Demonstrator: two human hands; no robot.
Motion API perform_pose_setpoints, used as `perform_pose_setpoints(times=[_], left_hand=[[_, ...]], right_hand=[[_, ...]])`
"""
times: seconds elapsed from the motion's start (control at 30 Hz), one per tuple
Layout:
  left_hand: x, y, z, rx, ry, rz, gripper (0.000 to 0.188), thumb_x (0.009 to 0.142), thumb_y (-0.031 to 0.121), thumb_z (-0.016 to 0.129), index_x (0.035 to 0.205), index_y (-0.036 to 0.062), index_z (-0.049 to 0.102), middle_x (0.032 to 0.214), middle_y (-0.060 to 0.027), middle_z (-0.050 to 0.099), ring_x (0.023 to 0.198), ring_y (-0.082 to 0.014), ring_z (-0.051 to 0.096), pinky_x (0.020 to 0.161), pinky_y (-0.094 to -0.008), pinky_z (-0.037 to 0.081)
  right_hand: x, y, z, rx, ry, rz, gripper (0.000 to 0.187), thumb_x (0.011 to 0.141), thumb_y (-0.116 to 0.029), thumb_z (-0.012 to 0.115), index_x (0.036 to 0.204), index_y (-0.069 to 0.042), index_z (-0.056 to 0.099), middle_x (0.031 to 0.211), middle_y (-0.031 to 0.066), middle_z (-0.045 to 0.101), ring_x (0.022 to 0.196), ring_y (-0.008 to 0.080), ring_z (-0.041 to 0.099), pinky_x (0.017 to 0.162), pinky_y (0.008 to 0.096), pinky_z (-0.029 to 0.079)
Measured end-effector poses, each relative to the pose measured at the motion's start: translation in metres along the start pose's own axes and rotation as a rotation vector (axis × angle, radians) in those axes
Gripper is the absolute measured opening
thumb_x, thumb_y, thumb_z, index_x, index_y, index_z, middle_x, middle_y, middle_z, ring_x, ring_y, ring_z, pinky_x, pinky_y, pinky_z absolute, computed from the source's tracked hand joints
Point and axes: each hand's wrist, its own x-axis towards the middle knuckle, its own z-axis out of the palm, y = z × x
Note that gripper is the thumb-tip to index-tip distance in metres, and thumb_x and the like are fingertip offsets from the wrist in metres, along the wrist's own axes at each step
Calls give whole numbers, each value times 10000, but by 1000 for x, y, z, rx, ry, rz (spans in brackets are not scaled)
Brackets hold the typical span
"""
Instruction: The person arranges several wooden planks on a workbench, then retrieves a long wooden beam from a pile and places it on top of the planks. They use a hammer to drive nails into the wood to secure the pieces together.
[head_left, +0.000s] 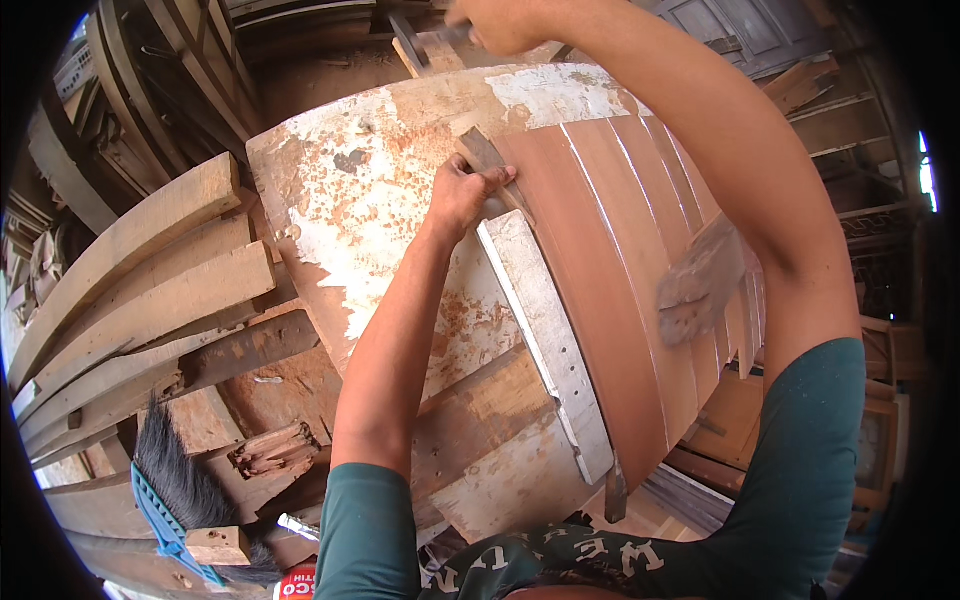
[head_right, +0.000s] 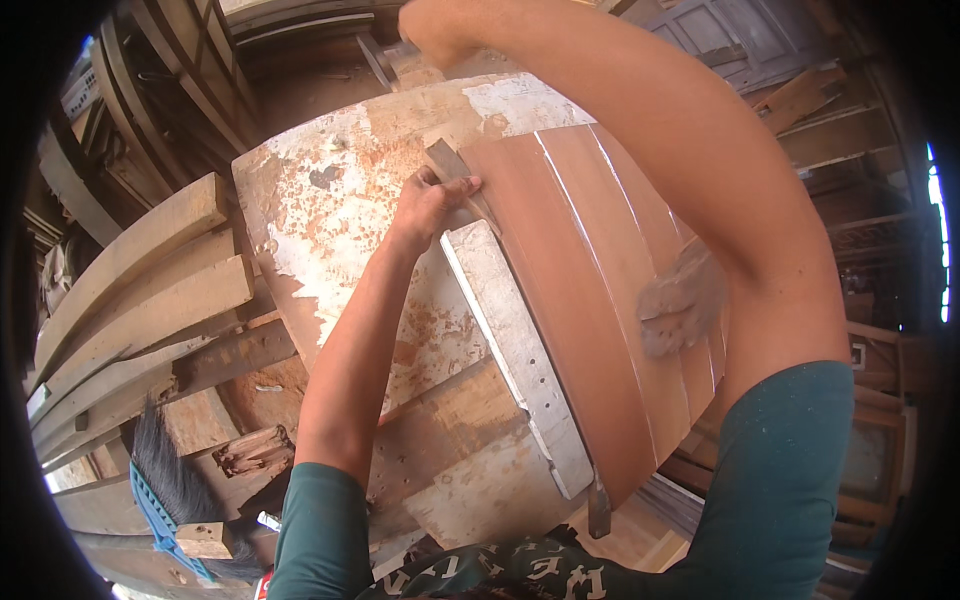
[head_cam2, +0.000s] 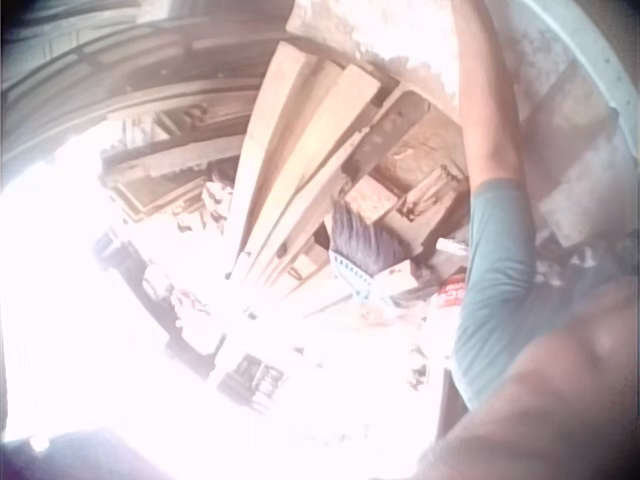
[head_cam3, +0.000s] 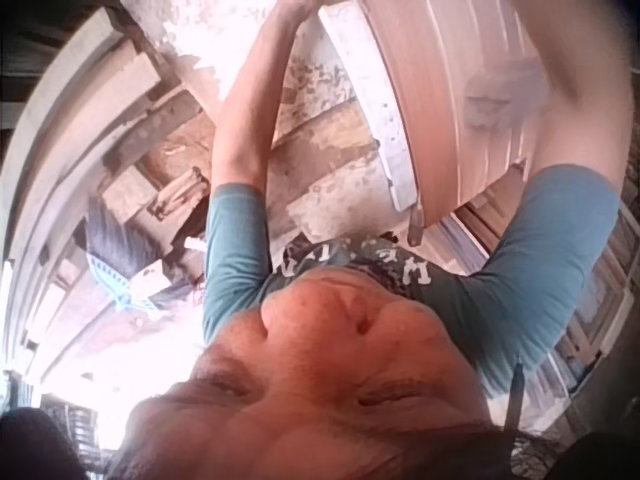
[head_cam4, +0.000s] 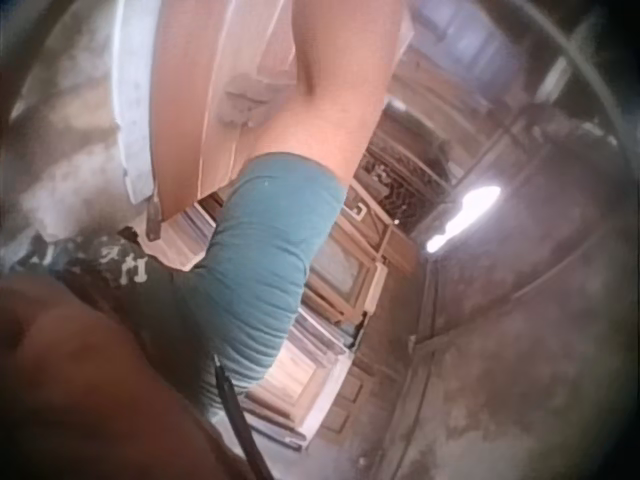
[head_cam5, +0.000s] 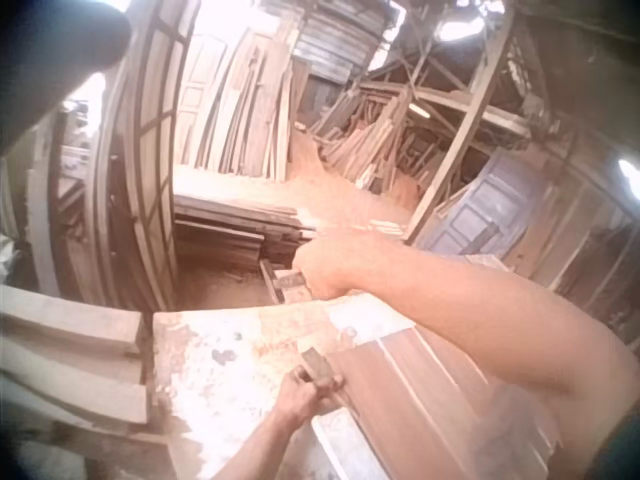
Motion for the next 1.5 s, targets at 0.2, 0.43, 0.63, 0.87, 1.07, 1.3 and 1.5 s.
perform_pose_setpoints(times=[0.2,0.43,0.63,0.87,1.07,1.3,1.5], left_hand=[[-12,20,-3,103,17,-90,525,833,212,856,1159,-118,610,1040,-184,718,885,-242,711,783,-333,584],[7,14,14,262,163,-78,406,809,214,864,1044,-84,718,975,-154,741,814,-226,723,715,-333,584],[14,12,20,333,263,-107,316,816,182,836,977,-76,750,917,-137,749,760,-218,725,675,-330,575],[18,16,25,415,339,-108,372,763,233,858,908,-94,758,858,-151,755,727,-219,721,650,-333,559],[8,18,28,878,504,26,731,677,419,919,1094,-122,661,1044,-276,735,1014,-352,734,857,-396,595],[-170,38,98,671,697,632,700,838,145,753,1396,-93,402,1298,-326,530,1251,-459,506,1095,-496,405],[-384,-28,127,914,589,678,542,884,77,711,1375,-7,497,1301,-212,557,1200,-362,572,1005,-452,492]], right_hand=[[-49,21,41,181,0,-25,349,951,-234,594,1240,-57,680,1069,219,722,973,331,696,873,445,524],[-204,-46,160,924,627,550,309,1015,-181,591,1291,-42,588,943,230,689,870,398,688,772,457,519],[-251,-78,234,766,442,555,379,997,-175,626,1335,-20,557,1099,262,686,981,458,677,799,529,536],[-248,-85,260,778,487,557,395,1002,-176,613,1369,-44,545,1131,266,684,1011,464,672,828,529,537],[-271,-83,233,865,308,623,359,1027,-204,579,1347,-43,596,1160,253,691,1059,441,669,887,467,526],[-379,-127,254,1338,450,639,273,1015,-165,617,1225,9,602,998,88,681,936,183,633,870,342,497],[-481,-213,300,1750,95,474,314,936,-45,675,1222,15,561,1053,95,682,961,157,632,892,324,502]])
